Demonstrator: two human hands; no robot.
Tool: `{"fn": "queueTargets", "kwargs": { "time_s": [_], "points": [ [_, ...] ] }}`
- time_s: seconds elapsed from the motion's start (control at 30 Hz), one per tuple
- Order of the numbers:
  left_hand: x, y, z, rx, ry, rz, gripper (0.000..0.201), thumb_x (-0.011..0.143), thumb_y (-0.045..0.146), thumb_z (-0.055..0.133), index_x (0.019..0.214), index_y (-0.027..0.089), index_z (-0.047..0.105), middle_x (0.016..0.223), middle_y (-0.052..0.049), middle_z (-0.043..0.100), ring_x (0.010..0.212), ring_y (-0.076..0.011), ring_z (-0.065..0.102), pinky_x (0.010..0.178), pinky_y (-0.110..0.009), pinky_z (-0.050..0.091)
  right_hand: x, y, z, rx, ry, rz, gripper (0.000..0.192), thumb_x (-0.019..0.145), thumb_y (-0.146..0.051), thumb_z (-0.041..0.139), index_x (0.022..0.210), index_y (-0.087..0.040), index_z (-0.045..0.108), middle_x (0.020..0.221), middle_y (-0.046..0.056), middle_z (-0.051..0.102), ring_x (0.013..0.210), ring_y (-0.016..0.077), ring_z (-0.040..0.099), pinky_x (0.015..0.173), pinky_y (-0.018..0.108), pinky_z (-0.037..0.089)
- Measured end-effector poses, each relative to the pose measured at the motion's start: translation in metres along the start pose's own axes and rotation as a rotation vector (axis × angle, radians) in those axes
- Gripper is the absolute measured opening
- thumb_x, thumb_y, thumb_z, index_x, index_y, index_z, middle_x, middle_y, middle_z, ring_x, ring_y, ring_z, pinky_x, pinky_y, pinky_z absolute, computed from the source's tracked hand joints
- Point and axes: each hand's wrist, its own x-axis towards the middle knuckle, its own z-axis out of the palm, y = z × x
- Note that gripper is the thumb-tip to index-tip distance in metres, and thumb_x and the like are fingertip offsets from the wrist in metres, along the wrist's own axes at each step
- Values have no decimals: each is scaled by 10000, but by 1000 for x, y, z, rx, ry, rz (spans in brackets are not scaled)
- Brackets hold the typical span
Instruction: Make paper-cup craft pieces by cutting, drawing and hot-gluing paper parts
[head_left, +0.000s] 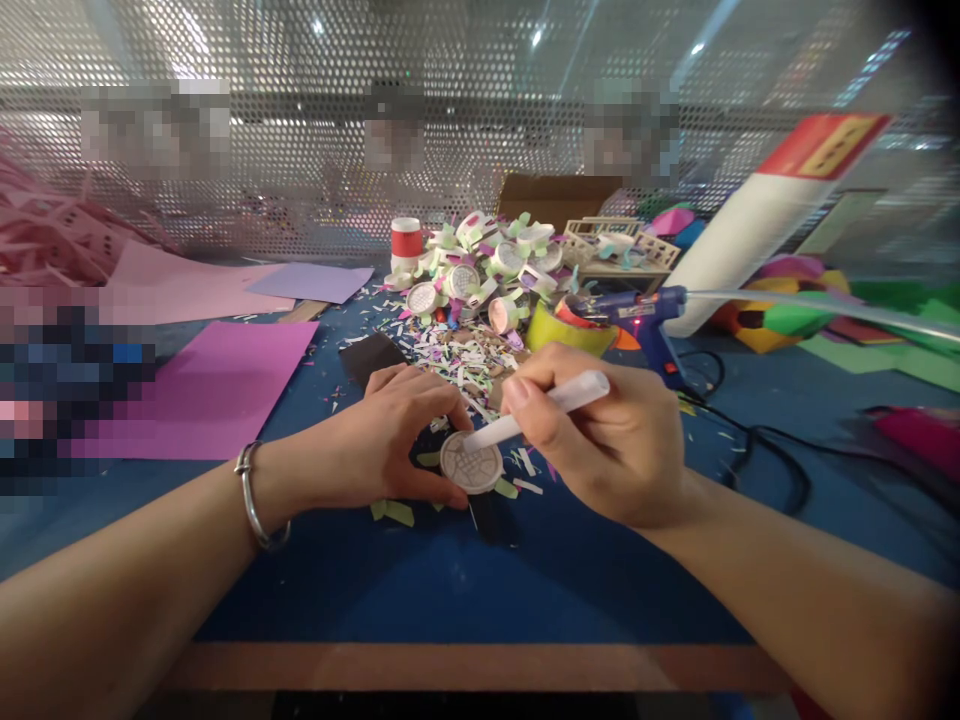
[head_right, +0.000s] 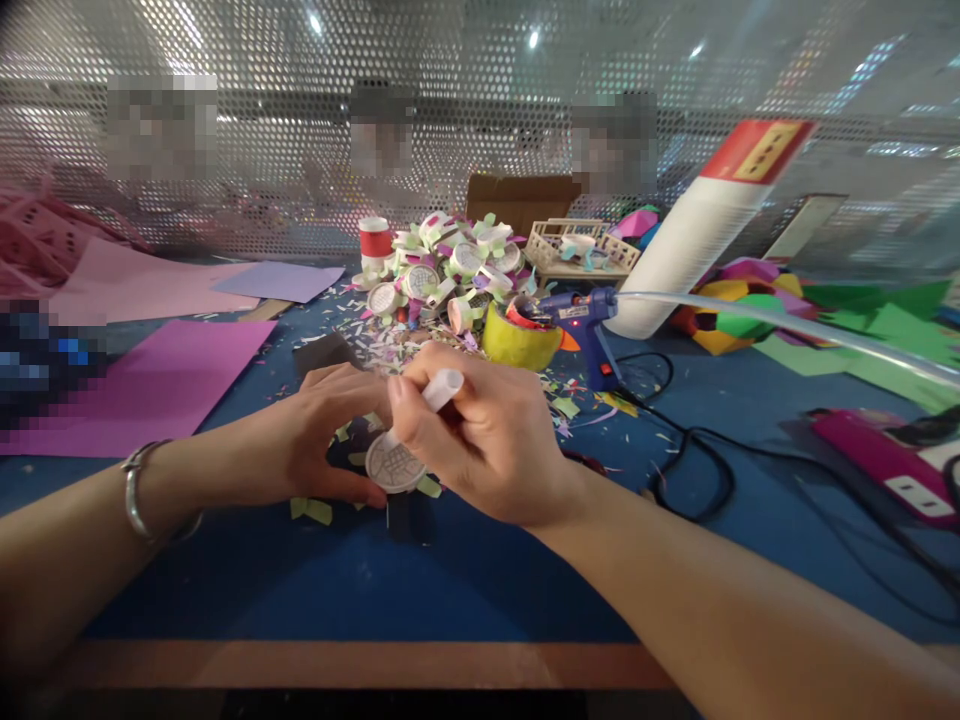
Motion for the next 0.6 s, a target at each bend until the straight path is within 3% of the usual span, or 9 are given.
{"fn": "queueTargets", "kwargs": {
  "time_s": [0.6],
  "points": [
    [0,0,0,3,0,-5,504,731,574,798,1045,232,602,1089,-46,624,1073,-274,522,976,-438,341,1,5,0,-79,9,-10,249,959,-206,547,714,-173,578,650,1,584,557,91,494,551,256,394]
  ]
}}
